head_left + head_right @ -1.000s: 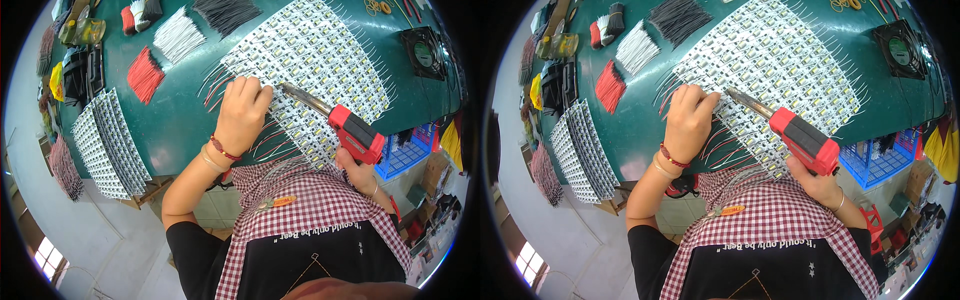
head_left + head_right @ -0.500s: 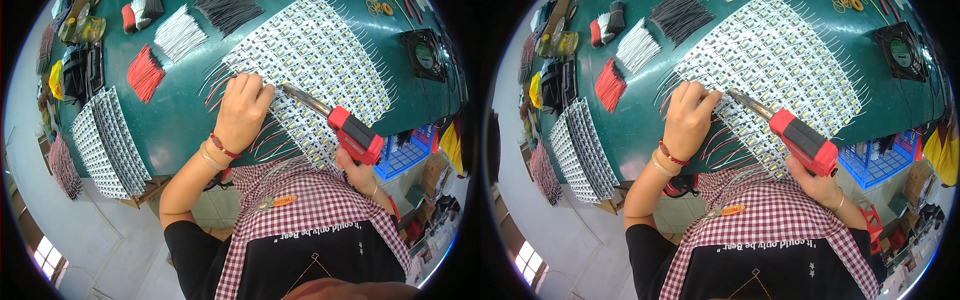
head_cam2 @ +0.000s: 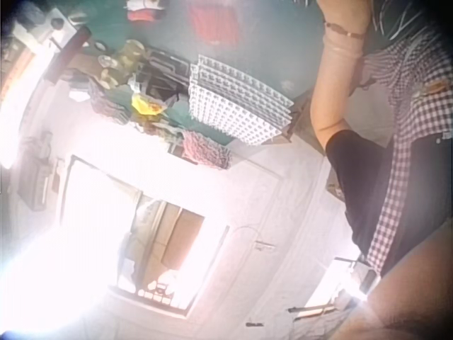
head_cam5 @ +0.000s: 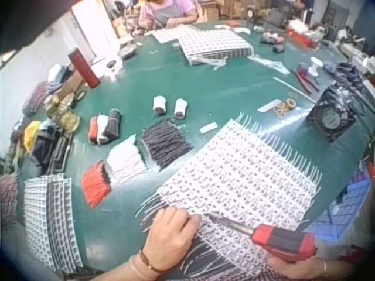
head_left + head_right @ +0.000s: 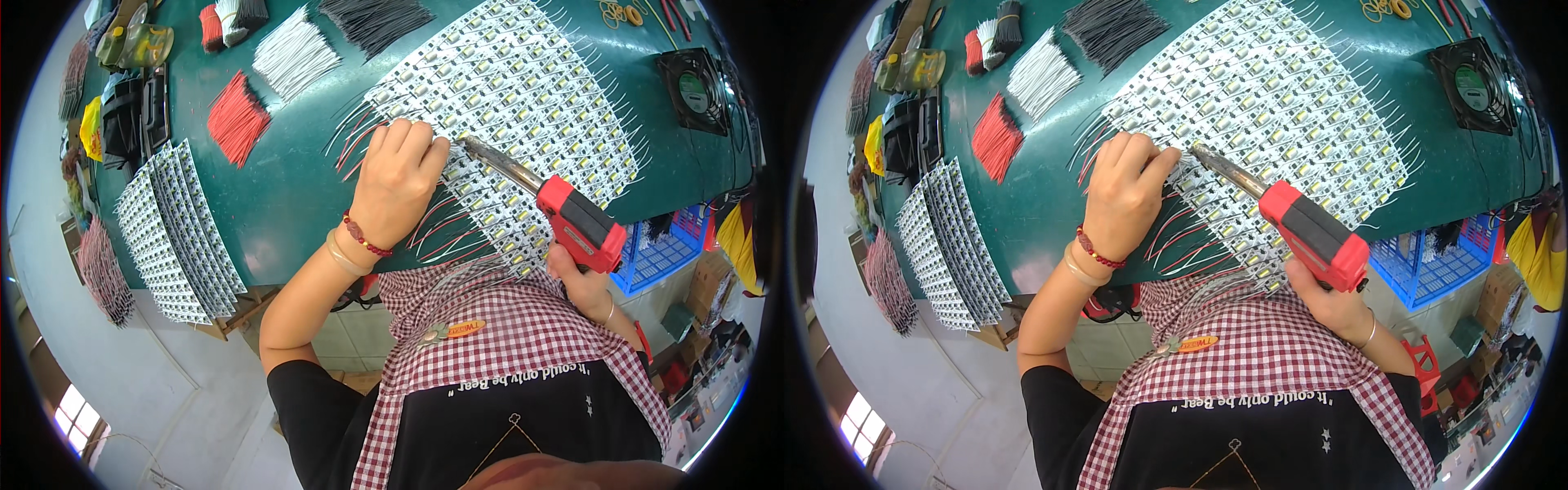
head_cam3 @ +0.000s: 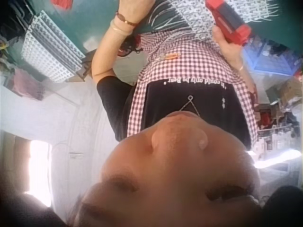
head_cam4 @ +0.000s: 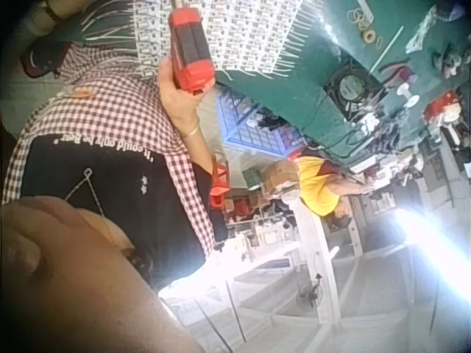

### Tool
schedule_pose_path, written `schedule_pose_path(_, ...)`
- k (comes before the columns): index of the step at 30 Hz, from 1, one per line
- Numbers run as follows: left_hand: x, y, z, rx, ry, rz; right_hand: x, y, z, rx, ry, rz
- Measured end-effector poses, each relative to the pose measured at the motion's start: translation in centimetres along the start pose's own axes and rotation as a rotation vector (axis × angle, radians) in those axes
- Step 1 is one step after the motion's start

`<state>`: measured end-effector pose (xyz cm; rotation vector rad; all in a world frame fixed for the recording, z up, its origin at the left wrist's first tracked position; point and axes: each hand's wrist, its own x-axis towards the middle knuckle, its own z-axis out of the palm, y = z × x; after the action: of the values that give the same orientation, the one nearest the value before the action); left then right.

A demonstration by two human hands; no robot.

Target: The person uses a soldering iron to attach wires to a large LED panel. They hold the panel steady with one hand while applying heat to the connection points with the other. The person also uses a wooden stick to adjust the wires on the panel.

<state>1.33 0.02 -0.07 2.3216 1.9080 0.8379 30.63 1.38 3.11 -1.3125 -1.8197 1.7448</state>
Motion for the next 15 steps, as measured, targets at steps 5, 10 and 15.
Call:
schedule_pose_path(5,0.1,0.1,0.0,-0.003,-0.003,0.001,-0.3,0.4,-0.2,0.016,0.016,0.039)
schedule_pose_path(10,0.1,0.1,-0.1,0.007,-0.013,0.001,-0.1,-0.6,0.2,0.060,0.024,0.002)
schedule_pose_path(15,0.2,0.1,-0.1,0.072,-0.007,0.020,-0.2,-0.3,0.2,0.021,0.009,-0.072)
